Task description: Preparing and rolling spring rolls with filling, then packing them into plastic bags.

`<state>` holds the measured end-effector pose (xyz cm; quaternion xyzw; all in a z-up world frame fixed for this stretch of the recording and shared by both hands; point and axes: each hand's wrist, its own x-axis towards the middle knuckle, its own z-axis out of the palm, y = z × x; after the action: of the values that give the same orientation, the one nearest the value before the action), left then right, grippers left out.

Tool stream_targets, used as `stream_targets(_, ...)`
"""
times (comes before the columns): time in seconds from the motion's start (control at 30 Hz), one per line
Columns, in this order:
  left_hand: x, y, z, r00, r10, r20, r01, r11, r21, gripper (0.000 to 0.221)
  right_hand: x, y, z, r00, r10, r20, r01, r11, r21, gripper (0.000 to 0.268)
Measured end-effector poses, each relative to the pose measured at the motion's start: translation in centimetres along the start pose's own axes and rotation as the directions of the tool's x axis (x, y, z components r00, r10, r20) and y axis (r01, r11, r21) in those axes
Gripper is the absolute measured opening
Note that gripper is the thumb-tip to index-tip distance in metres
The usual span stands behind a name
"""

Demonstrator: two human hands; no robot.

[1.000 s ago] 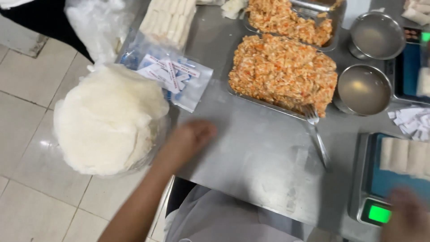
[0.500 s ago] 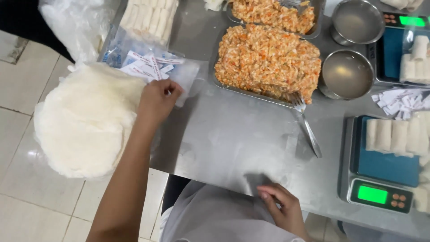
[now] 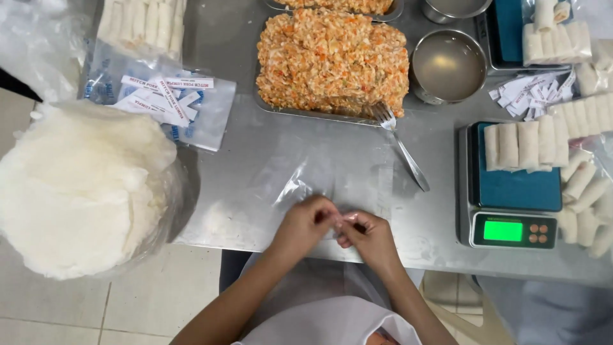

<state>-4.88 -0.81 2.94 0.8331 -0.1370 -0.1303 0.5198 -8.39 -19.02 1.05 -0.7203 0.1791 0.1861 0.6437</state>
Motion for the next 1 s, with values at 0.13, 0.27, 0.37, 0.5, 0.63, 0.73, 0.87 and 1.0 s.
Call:
stream_targets(0.13, 0.8, -1.7, -1.0, 0.949, -0.228, -0.22, 0.188, 0.964, -0.187, 0.006, -1.8, -0.9, -1.8, 0.984, -0.113, -0.136, 0.106, 0.993, -0.057, 0.028)
stream_targets(0.27, -0.2, 1.2, -0.2, 0.988, 0.0, -0.153, 0.01, 0.998, 0.065, 0.009, -7.4, -4.9, -1.9, 0.977, -0.212, -0.024, 0.213, 0.976, 0.04, 0.048)
stream_targets(0.37, -1.9, 3.0, 1.8, 0.941, 0.3, -0.154, -0.287, 0.953, 0.098, 0.011, -5.1, -2.8, -1.1, 0.963, 0.258, 0.071, -0.261, 0.85, 0.458, 0.052)
stream_targets(0.5, -3.8, 5.4, 2.1, 0.829, 0.557, -0.052, -0.554, 0.83, 0.063, 0.008, -3.3, -8.1, 1.0, 0.922, 0.374, 0.104, -0.348, 0.678, 0.647, 0.063)
stream_targets(0.63, -4.2, 7.6, -0.2, 0.641, 0.765, 0.066, -0.763, 0.644, -0.049, 0.009, -1.6, -8.5, 2.3, 0.959, -0.03, 0.281, -0.189, 0.671, 0.717, 0.077)
stream_targets(0.73, -3.2, 8.6, -4.0, 0.767, 0.631, -0.118, -0.627, 0.776, 0.074, 0.023, -1.3, -6.9, 2.1, 0.926, -0.081, 0.368, -0.254, 0.587, 0.769, 0.077)
stream_targets(0.87, -1.8, -1.6, -6.3, 0.975, -0.125, -0.182, 0.112, 0.991, -0.076, 0.012, -0.1, -2.5, 1.7, 0.683, -0.328, 0.652, -0.456, 0.506, 0.732, 0.08)
stream_targets(1.0, -1.1, -7.1, -12.7, 0.944, 0.008, -0.33, 0.104, 0.942, 0.319, 0.018, -3.5, -3.2, -1.6, 0.871, 0.002, 0.491, -0.327, 0.749, 0.577, 0.071)
